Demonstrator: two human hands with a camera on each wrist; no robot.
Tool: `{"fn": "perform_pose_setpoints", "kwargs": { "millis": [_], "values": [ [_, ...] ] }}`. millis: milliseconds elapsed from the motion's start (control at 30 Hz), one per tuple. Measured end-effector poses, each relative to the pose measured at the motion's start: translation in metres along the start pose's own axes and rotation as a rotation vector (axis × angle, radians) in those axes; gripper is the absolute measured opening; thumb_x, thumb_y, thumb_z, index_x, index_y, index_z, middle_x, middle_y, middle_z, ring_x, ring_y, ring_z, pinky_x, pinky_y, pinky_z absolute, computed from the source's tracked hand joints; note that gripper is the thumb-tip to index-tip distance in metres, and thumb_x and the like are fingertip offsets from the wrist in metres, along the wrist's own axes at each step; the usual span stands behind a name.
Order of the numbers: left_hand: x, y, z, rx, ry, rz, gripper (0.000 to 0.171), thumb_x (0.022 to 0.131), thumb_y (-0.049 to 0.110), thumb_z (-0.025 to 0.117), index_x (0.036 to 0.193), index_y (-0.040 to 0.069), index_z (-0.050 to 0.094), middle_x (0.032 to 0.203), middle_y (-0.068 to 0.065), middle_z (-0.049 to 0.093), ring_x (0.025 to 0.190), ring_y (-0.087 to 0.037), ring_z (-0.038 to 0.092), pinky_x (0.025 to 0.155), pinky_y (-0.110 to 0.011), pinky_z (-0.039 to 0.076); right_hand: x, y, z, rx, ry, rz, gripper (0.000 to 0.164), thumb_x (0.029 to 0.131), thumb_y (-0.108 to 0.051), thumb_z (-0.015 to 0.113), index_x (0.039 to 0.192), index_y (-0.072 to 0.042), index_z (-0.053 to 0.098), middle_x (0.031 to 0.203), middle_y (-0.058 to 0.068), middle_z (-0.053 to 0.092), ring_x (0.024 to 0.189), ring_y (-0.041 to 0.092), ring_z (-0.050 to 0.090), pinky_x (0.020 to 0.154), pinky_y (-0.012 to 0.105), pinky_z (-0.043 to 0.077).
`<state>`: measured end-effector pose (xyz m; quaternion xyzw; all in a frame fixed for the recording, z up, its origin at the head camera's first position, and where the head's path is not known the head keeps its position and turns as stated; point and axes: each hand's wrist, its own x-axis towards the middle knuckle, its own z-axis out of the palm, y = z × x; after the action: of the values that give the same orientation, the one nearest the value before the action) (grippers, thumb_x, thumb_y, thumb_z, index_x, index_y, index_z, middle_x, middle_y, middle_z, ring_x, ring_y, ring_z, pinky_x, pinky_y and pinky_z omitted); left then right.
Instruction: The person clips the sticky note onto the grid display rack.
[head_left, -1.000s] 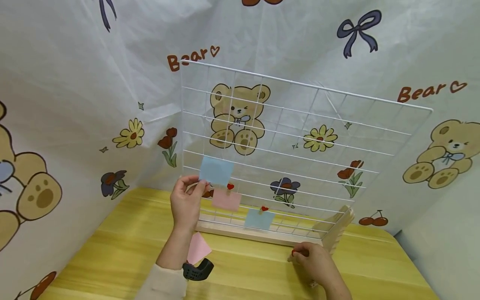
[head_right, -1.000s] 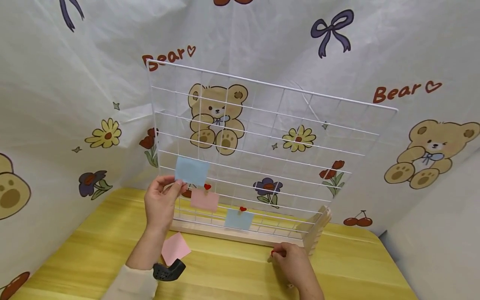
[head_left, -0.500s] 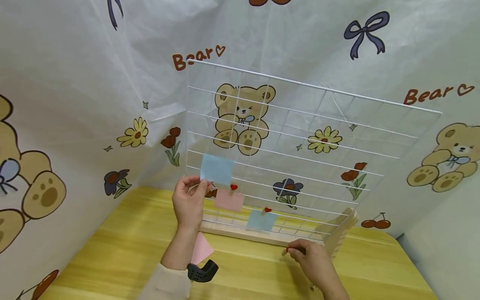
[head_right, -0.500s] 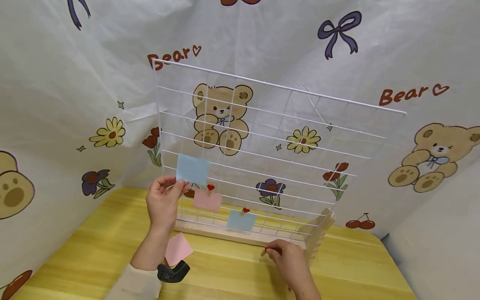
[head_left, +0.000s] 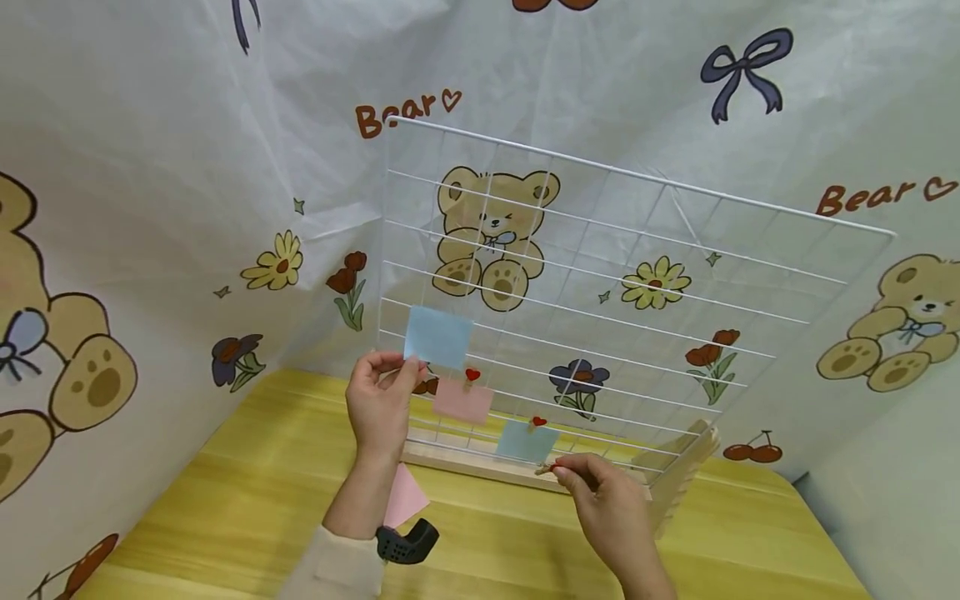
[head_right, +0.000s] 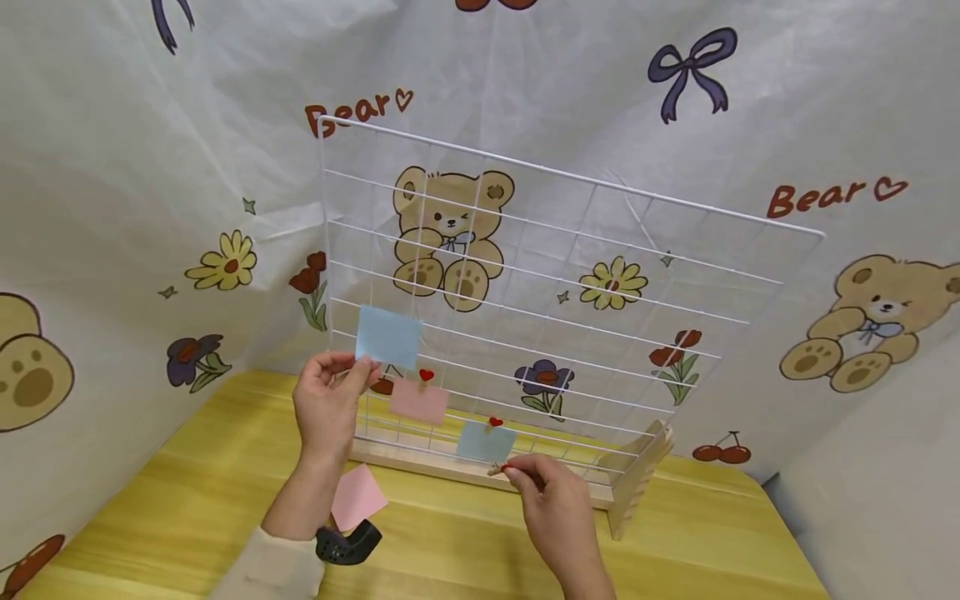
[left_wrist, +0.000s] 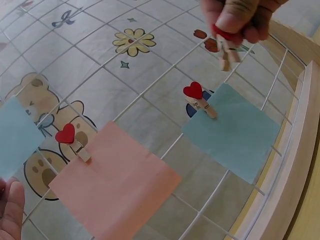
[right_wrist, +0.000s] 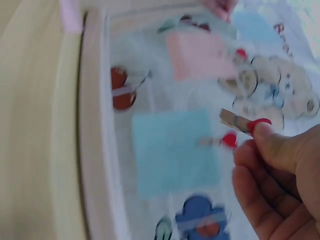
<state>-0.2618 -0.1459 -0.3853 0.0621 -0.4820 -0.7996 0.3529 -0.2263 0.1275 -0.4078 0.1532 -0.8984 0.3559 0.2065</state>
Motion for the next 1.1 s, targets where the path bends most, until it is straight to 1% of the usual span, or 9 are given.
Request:
{"fn": "perform_pose_setpoints", "kwargs": {
  "millis": [167,300,433,567,633,800,867,967,1100],
  "values": [
    [0.000,0.000,0.001,0.004,-0.011,-0.001,0.017,0.089,-0.008,0.071,0.099,-0.004,0.058,0.095,-0.012,0.062,0.076,-0.014,0.075,0.073,-0.026,0.063,0.024,-0.032,0.002,-0.017,0.059,-0.074,0.007,0.087,-0.010,0.079,0.092,-0.015,0.077,0.082,-0.006,0.075,0.067,-0.001,0.060,0.057,0.021,0.046],
    [-0.001,0.000,0.003,0.008,-0.019,0.000,0.017,0.089,-0.008,0.071,0.099,-0.004,0.058,0.096,-0.013,0.062,0.077,-0.016,0.076,0.073,-0.027,0.063,0.051,-0.061,-0.003,-0.050,0.063,-0.179,0.006,0.090,-0.010,0.077,0.095,-0.013,0.077,0.083,-0.001,0.075,0.066,0.007,0.064,0.059,0.024,0.047],
    [-0.001,0.000,0.002,0.005,-0.018,0.005,0.017,0.089,-0.008,0.071,0.098,-0.005,0.057,0.095,-0.011,0.061,0.079,-0.020,0.077,0.073,-0.028,0.064,0.076,-0.089,-0.005,-0.079,0.070,-0.281,0.005,0.092,-0.013,0.076,0.096,-0.011,0.078,0.084,0.001,0.075,0.063,0.009,0.063,0.061,0.027,0.049],
    [-0.002,-0.002,0.002,-0.002,-0.014,0.011,0.016,0.089,-0.009,0.070,0.098,-0.006,0.057,0.094,-0.012,0.061,0.080,-0.022,0.077,0.073,-0.029,0.064,0.092,-0.112,-0.002,-0.079,0.072,-0.335,0.007,0.094,-0.016,0.074,0.096,-0.011,0.078,0.087,0.002,0.077,0.071,0.013,0.064,0.064,0.030,0.051],
    [-0.002,-0.002,0.002,0.002,-0.011,0.013,0.016,0.089,-0.008,0.070,0.098,-0.006,0.057,0.095,-0.013,0.062,0.079,-0.020,0.077,0.073,-0.028,0.064,0.098,-0.122,-0.001,-0.073,0.074,-0.358,0.008,0.095,-0.016,0.073,0.097,-0.010,0.078,0.088,0.003,0.077,0.070,0.014,0.063,0.062,0.030,0.050],
    [-0.001,-0.004,0.002,0.018,0.001,0.016,0.016,0.089,-0.008,0.070,0.098,-0.008,0.057,0.097,-0.015,0.063,0.077,-0.014,0.076,0.072,-0.027,0.063,0.113,-0.144,0.002,-0.086,0.097,-0.406,0.012,0.096,-0.018,0.071,0.098,-0.008,0.078,0.087,0.004,0.078,0.063,0.014,0.058,0.057,0.027,0.044],
    [-0.001,-0.004,0.002,0.020,0.006,0.016,0.016,0.089,-0.008,0.070,0.098,-0.007,0.057,0.096,-0.014,0.063,0.076,-0.012,0.076,0.071,-0.027,0.063,0.119,-0.152,0.004,-0.100,0.103,-0.416,0.013,0.097,-0.019,0.071,0.098,-0.008,0.078,0.088,0.004,0.078,0.063,0.015,0.058,0.057,0.027,0.044],
    [-0.001,-0.004,0.001,0.015,0.006,0.013,0.016,0.089,-0.008,0.071,0.097,-0.006,0.057,0.096,-0.014,0.063,0.076,-0.012,0.076,0.071,-0.027,0.063,0.124,-0.161,0.006,-0.107,0.082,-0.393,0.013,0.098,-0.018,0.069,0.099,-0.009,0.078,0.091,0.004,0.078,0.067,0.017,0.061,0.059,0.028,0.046],
    [-0.001,-0.004,0.001,0.013,0.006,0.012,0.017,0.089,-0.008,0.071,0.097,-0.006,0.057,0.095,-0.013,0.063,0.075,-0.012,0.076,0.071,-0.027,0.063,0.127,-0.167,0.010,-0.115,0.051,-0.330,0.014,0.099,-0.019,0.068,0.100,-0.011,0.079,0.094,0.004,0.079,0.072,0.018,0.063,0.061,0.028,0.049]
  ]
}}
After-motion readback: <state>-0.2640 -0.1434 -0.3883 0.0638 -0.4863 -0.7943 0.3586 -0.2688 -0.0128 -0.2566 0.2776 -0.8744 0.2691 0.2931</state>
